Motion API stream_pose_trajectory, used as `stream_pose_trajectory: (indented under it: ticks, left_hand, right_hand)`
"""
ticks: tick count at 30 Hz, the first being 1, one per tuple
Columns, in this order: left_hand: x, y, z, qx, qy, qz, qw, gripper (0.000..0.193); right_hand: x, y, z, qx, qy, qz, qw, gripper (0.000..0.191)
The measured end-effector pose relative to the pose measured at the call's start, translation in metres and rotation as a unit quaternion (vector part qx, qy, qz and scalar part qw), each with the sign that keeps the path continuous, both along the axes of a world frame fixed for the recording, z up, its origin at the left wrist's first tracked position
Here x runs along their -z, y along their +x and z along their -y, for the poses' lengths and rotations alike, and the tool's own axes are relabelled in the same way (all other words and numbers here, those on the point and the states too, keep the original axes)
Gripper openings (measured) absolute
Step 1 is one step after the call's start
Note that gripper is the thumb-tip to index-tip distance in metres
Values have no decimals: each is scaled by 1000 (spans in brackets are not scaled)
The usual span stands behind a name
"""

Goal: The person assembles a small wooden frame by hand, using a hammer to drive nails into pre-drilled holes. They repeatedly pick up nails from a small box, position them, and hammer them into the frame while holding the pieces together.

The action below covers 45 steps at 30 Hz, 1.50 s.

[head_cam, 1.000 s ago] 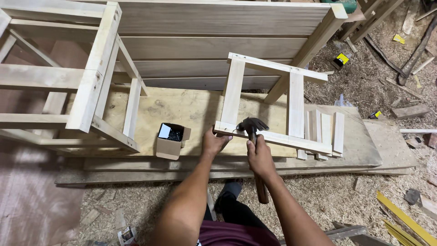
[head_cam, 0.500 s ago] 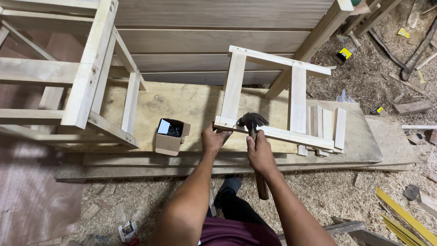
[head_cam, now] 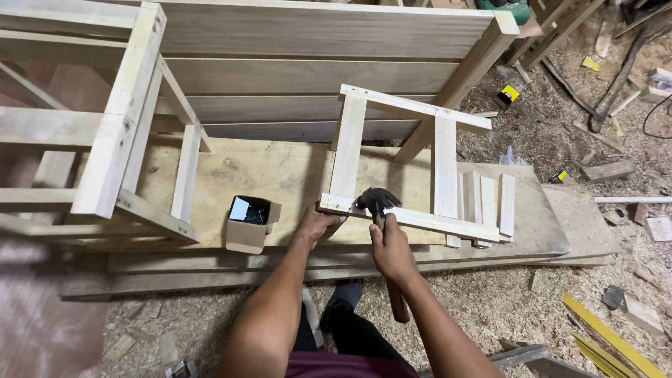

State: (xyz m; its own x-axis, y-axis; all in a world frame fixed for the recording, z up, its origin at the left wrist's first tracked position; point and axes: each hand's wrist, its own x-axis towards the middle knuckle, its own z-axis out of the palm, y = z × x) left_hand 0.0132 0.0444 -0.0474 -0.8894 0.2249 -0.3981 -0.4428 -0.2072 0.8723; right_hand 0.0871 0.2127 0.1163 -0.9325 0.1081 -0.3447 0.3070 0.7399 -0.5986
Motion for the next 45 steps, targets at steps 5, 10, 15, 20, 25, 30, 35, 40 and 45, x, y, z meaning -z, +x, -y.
stream_pose_trajectory:
  ticks: [5, 10, 15, 20, 25, 30, 35, 40, 45]
  left_hand:
    - [0, -7, 6, 21, -16, 0, 1000, 48]
    - [4, -4, 3, -25, -72, 0, 997, 44]
    - [6, -2, 2, -32, -15, -25, 999, 41]
    - [6, -7, 6, -14, -55, -4, 998, 40]
    - [15, -10, 3, -13, -48, -33, 998, 41]
    - [16, -9, 0, -33, 0, -30, 999, 33]
    - [7, -14, 1, -32, -35, -54, 997, 37]
    - [15, -15, 3, -20, 42, -183, 982, 28]
    - [21, -18, 1, -30, 26, -88, 995, 27]
  right_hand:
    - [4, -5, 4, 5, -9, -13, 1000, 25]
    - [8, -9, 7, 15, -9, -7, 1000, 25]
    - [7, -5, 11, 35, -19, -5, 999, 24]
    - [-25, 7, 13, 105, -101, 34, 989, 21]
    - [-70, 28, 6, 61, -218, -283, 932, 16]
    - [-38, 15, 31, 49, -63, -114, 990, 26]
    - [-15, -7, 16, 36, 2, -72, 997, 32]
    - [-39, 24, -8, 67, -173, -232, 955, 26]
    - [-10, 22, 15, 73, -94, -114, 986, 20]
